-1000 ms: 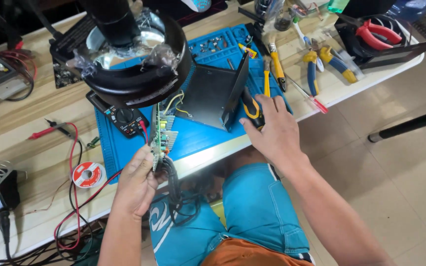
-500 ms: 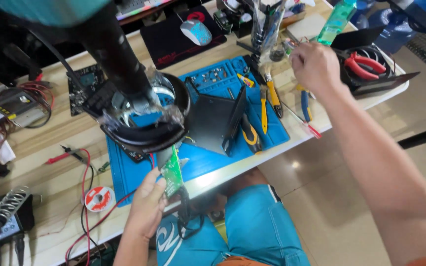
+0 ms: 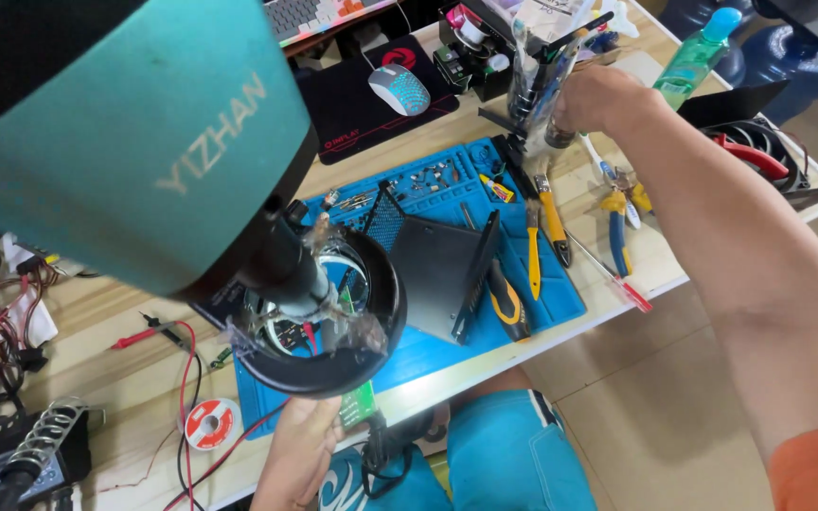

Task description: Soldering components and points on a printed circuit board using a soldering iron and solder wire.

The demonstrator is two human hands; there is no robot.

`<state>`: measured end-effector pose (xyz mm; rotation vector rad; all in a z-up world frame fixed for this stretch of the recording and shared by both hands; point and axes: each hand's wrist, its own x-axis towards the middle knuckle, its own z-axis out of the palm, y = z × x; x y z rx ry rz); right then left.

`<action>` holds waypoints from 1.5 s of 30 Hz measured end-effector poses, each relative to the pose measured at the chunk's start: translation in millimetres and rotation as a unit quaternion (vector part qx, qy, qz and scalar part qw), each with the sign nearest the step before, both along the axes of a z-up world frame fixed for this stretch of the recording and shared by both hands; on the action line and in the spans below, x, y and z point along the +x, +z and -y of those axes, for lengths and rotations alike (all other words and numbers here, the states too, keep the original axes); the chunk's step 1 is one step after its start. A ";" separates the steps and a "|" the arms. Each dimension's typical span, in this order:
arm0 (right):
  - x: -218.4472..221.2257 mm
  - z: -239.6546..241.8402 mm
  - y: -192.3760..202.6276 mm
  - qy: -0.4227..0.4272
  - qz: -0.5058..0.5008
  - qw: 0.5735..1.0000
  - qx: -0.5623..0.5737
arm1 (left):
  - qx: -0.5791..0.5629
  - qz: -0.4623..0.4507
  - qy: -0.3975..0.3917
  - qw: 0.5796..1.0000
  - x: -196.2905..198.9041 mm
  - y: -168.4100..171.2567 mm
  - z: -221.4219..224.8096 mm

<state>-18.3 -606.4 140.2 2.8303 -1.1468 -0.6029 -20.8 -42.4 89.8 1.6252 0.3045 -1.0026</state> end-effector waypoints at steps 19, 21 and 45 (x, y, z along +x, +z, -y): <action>-12.8 13.7 -1.2 0.070 0.104 0.984 0.123 | -0.030 0.002 0.038 0.999 4.4 -22.4 -6.9; -18.7 18.1 -4.4 0.046 0.132 0.980 0.144 | -0.035 0.002 0.036 0.999 4.2 -21.4 -5.7; -3.3 -2.5 7.4 0.042 0.041 0.995 0.082 | -0.058 0.036 -0.022 0.997 8.8 -22.4 -10.8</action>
